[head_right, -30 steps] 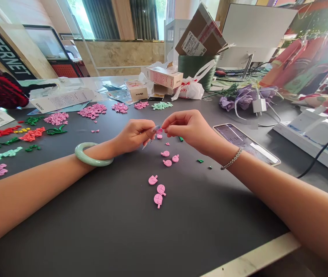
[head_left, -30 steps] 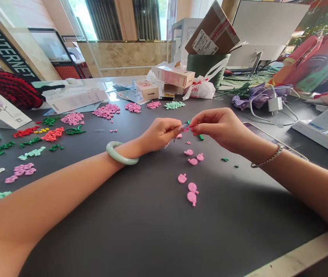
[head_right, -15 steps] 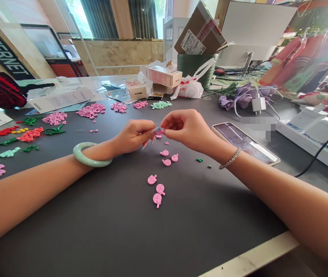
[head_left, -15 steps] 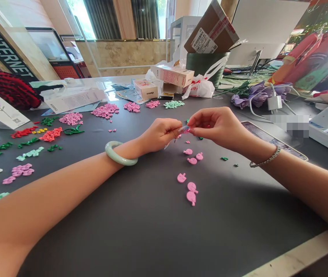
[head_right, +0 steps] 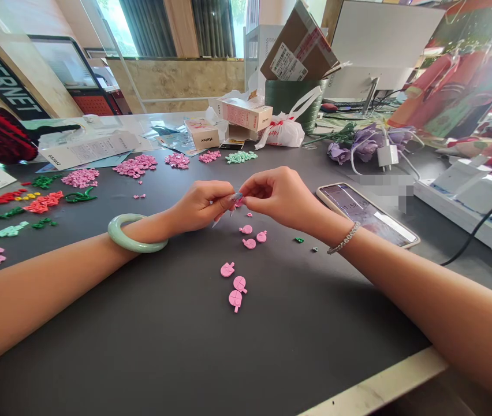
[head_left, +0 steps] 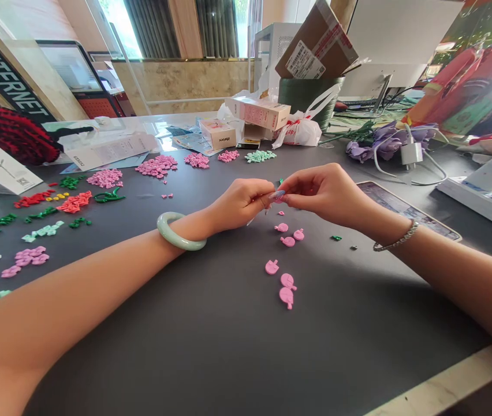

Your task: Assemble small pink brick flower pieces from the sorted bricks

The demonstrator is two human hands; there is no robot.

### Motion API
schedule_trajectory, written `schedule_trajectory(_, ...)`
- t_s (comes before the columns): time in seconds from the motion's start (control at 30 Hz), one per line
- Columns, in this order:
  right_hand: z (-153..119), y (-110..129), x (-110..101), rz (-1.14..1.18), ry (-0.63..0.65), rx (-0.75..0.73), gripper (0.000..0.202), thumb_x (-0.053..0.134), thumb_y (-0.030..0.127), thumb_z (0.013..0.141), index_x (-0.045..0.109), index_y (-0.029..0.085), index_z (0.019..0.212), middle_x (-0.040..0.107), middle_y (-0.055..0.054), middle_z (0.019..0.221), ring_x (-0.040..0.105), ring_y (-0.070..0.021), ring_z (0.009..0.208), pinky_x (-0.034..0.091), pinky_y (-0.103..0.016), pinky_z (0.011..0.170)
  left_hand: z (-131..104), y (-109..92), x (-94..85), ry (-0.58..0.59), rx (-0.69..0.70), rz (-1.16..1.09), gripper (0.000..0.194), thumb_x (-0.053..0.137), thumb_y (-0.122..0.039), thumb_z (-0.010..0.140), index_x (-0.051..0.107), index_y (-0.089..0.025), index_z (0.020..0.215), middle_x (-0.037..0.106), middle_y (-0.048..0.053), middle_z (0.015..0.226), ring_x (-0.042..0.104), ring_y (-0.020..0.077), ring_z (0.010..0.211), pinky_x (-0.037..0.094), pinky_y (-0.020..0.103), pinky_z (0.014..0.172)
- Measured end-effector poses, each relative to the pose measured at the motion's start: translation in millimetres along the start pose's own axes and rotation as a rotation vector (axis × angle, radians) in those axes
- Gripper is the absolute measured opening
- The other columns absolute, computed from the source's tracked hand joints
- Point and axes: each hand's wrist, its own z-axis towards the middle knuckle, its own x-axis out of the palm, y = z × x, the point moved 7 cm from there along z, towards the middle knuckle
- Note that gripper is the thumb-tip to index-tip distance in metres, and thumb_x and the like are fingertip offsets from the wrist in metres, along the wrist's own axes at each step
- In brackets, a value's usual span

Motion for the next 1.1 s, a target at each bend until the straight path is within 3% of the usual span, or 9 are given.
schedule_trajectory(0.17,-0.2,0.6,0.0,-0.055,0.016,-0.008,0.020,0.069,0.034,0.076,0.077,0.016,0.078,0.068,-0.003,0.065,0.054,-0.0126,0.058,0.038,-0.025,0.051,-0.1,-1.5,0.1,-0.008,0.020,-0.005,0.031,0.046,-0.030,0.094,0.050,-0.018,0.066,0.051,-0.003,0.054,0.046,0.0097,0.055,0.037,0.022,0.057)
schedule_trajectory(0.93,-0.5,3.4,6.4,-0.128,0.020,0.013,0.016,0.064,0.027,0.078,0.074,0.014,0.074,0.064,-0.001,0.059,0.049,-0.0107,0.055,0.036,-0.026,0.054,0.0,-7.1,1.6,-0.031,0.016,-0.050,0.045,0.042,-0.048,0.099,0.052,-0.016,0.068,0.053,-0.002,0.059,0.049,0.0095,0.057,0.039,0.021,0.058)
schedule_trajectory(1.1,0.1,-1.5,7.6,-0.108,0.010,0.031,0.016,0.063,0.027,0.078,0.072,0.015,0.074,0.063,-0.001,0.060,0.049,-0.0113,0.056,0.036,-0.026,0.054,0.3,-7.6,1.2,-0.034,0.008,-0.064,0.042,0.042,-0.043,0.099,0.051,-0.016,0.069,0.055,-0.001,0.060,0.049,0.0092,0.057,0.039,0.021,0.058)
